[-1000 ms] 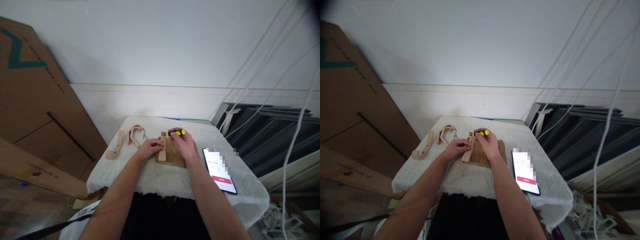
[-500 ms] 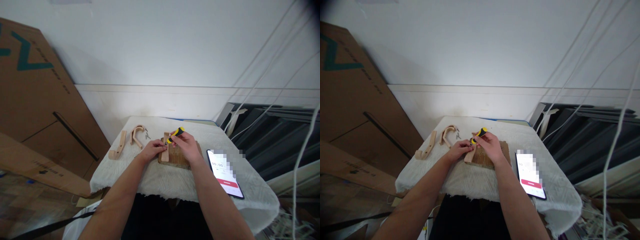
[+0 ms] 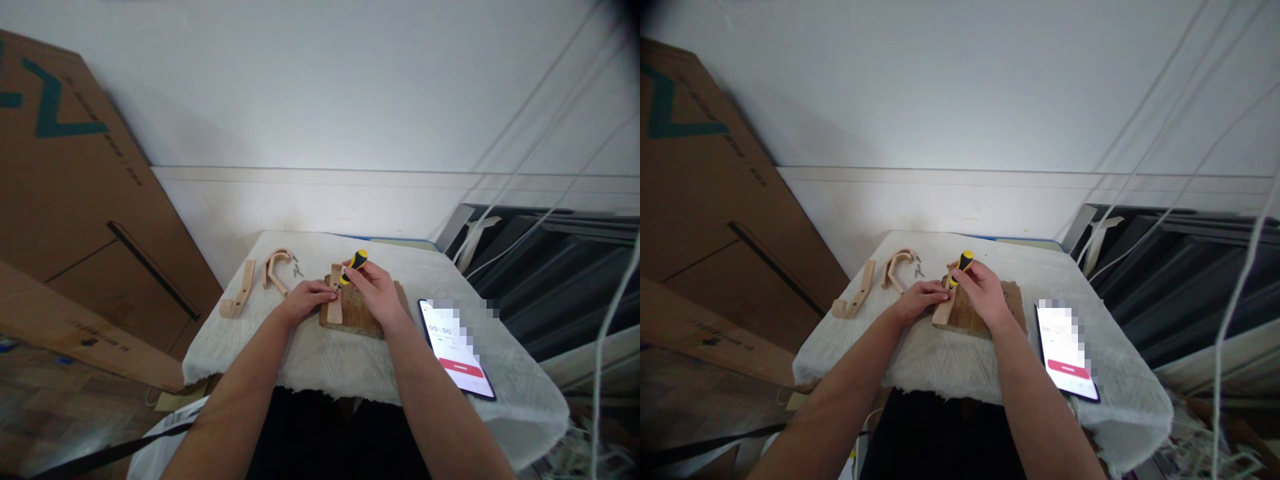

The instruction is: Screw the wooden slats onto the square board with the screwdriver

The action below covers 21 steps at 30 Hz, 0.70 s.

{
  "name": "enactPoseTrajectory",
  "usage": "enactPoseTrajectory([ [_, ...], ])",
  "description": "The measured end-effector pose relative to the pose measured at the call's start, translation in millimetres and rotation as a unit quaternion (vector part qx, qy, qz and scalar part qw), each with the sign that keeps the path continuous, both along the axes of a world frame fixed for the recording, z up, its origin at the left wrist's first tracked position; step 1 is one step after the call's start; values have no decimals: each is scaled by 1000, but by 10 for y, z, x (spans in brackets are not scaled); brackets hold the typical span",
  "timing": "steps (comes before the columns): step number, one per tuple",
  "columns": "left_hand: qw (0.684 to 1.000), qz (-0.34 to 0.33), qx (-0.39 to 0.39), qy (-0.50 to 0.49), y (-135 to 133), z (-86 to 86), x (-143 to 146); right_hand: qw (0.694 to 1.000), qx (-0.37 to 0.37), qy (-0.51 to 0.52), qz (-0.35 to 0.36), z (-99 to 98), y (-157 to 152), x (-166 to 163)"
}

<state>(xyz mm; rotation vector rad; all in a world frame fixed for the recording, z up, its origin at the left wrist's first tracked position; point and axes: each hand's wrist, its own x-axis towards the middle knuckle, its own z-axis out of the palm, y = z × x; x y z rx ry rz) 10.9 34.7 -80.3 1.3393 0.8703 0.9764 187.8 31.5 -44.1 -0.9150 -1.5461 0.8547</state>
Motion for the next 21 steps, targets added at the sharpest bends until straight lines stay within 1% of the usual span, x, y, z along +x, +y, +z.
enactPoseTrajectory([
  [8, 1000, -5, 8, -2, 11, -20, -18, 1000, 11, -21, 2, 22, -28, 0],
  [15, 1000, -10, 22, -10, 0, -22, -10, 995, 57, -80, -12, -21, -9, -43],
  [18, 1000, -7, 15, -15, 6, -35, -7, 996, 62, -68, -2, -45, -5, -67],
  [21, 1000, -9, 9, -23, 20, -52, -9, 998, 43, -37, 19, -49, -14, -75],
])
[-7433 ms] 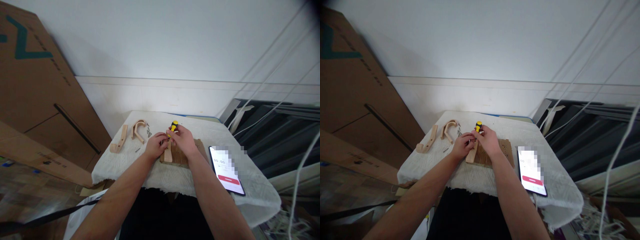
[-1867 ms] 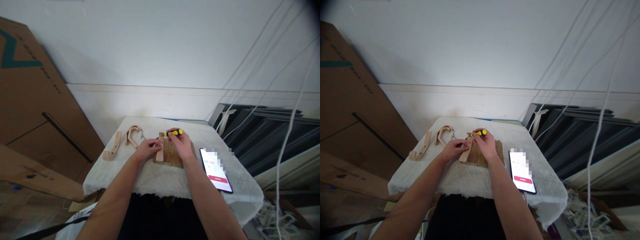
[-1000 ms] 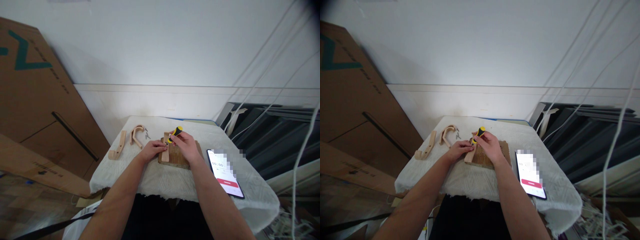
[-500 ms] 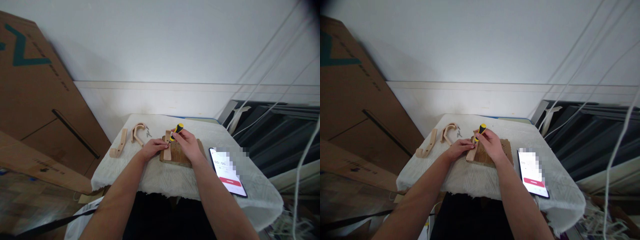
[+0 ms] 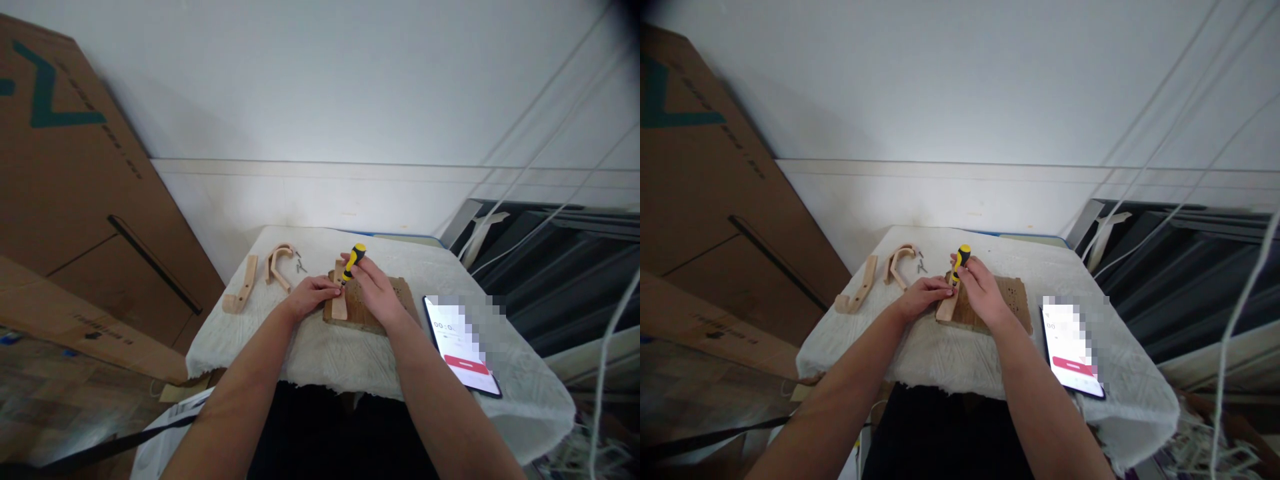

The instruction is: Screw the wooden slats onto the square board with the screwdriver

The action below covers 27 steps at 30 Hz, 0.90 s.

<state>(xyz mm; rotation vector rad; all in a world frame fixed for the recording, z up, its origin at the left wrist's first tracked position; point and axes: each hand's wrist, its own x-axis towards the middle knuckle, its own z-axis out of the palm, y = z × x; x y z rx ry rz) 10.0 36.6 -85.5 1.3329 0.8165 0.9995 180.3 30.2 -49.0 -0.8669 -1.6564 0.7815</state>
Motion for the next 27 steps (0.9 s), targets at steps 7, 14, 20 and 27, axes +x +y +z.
enactPoseTrajectory([
  [7, 1000, -10, 11, 8, 15, -13, -11, 999, -15, -36, -22, 13, 9, -13],
  [14, 1000, -12, 24, 12, 19, -20, -5, 996, -25, -56, -64, 5, 30, -27],
  [20, 999, -17, 35, 21, 13, 3, -7, 999, -3, -34, 6, -25, 40, -12],
  [27, 998, -15, 39, 45, 28, -11, -18, 999, -52, -16, -5, -92, 63, -29],
])
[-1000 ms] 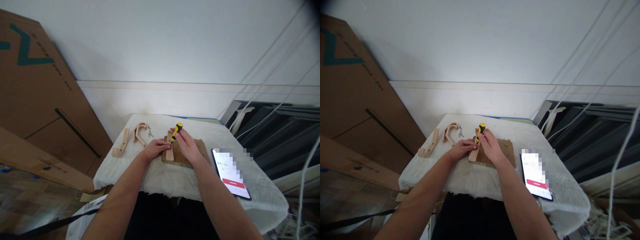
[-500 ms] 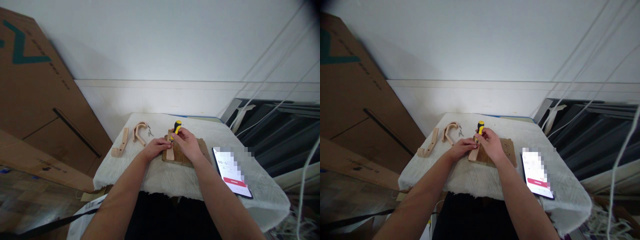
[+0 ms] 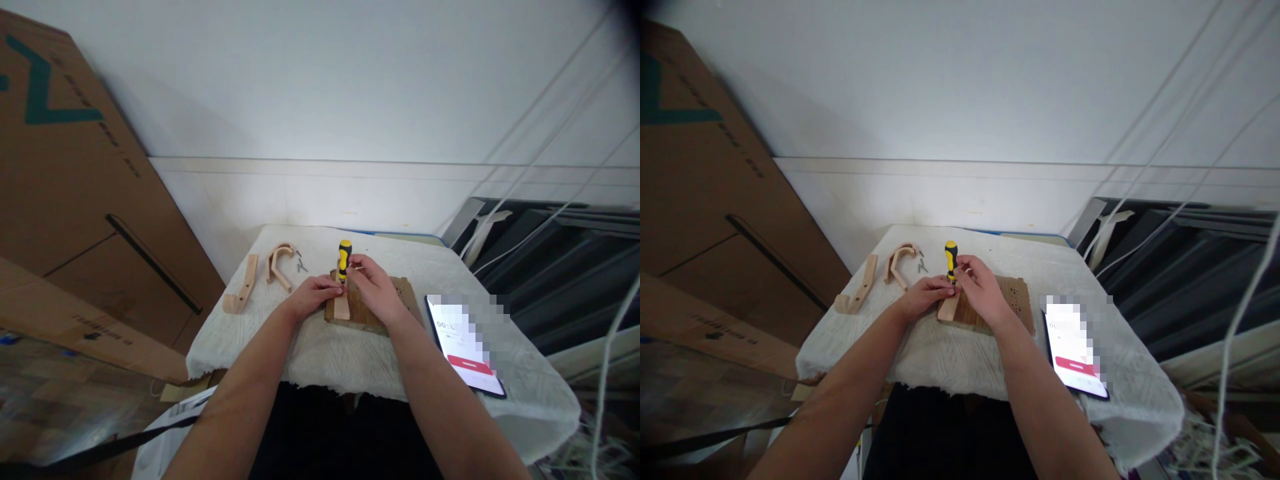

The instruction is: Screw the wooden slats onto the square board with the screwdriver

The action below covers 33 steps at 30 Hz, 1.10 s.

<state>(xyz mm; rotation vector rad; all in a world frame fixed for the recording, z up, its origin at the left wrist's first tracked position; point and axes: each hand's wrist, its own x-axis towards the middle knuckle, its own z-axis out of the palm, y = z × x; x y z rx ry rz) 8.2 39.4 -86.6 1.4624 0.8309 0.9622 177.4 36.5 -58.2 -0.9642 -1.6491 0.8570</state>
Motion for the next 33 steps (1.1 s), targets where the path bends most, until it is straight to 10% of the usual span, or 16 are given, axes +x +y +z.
enactPoseTrajectory([
  [33, 1000, 2, -23, -15, 11, -29, 15, 998, -29, 36, -30, -36, 45, -42],
])
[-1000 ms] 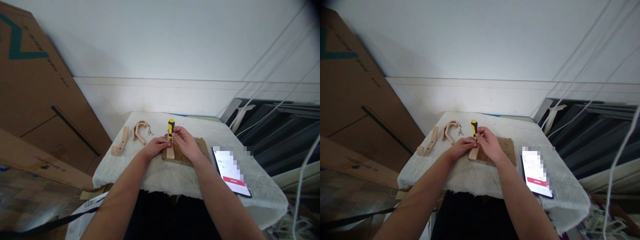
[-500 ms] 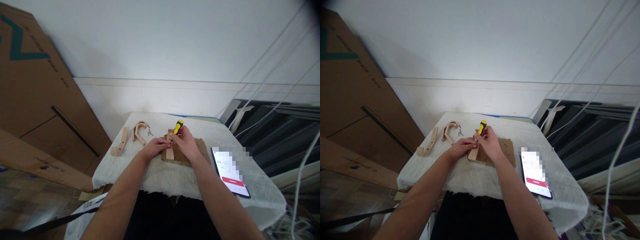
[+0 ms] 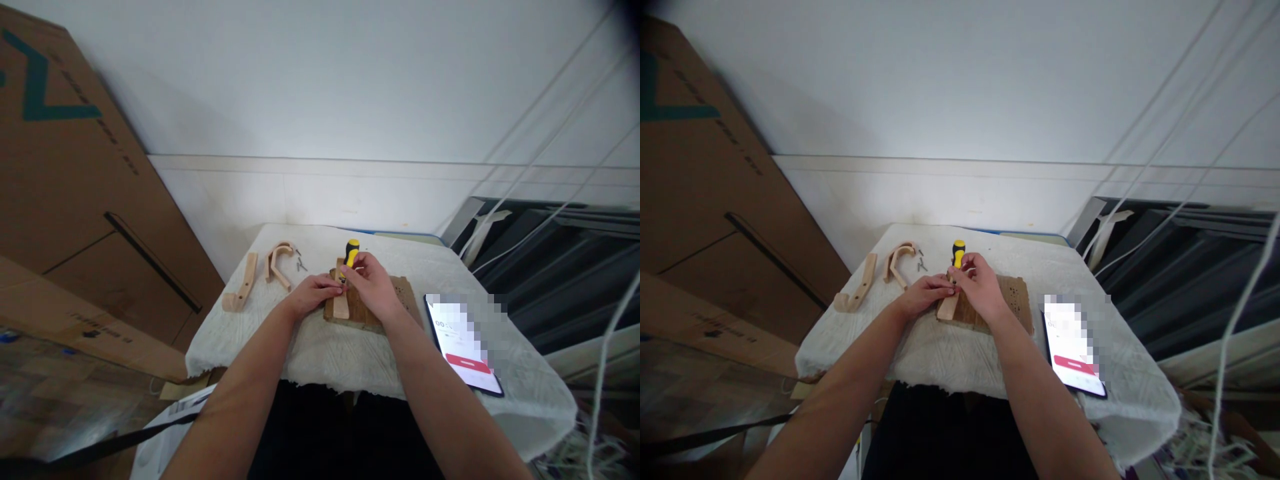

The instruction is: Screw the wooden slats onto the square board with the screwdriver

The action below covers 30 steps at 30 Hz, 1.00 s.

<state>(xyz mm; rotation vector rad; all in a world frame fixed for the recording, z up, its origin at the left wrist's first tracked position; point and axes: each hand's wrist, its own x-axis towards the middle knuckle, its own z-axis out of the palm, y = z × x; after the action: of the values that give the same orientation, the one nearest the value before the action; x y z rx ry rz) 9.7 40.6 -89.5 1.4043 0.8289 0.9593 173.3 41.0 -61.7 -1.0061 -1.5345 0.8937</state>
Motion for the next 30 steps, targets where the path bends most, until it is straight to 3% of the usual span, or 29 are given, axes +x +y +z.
enactPoseTrajectory([
  [10, 1000, 6, -3, -10, -12, 36, 10, 999, 26, -27, 14, 59, -10, 12],
  [14, 995, 74, -51, -49, -8, 6, 40, 1000, 18, -17, -8, 32, 3, 17],
  [18, 990, 133, -18, -32, -1, -30, 62, 1000, 16, -13, -11, 38, -7, 11],
  [25, 994, 114, 1, -4, -11, -39, 70, 999, 23, 6, 27, 50, -17, 24],
  [30, 996, 89, 2, -17, -10, -25, 72, 999, 22, -28, 9, 32, 1, 21],
])
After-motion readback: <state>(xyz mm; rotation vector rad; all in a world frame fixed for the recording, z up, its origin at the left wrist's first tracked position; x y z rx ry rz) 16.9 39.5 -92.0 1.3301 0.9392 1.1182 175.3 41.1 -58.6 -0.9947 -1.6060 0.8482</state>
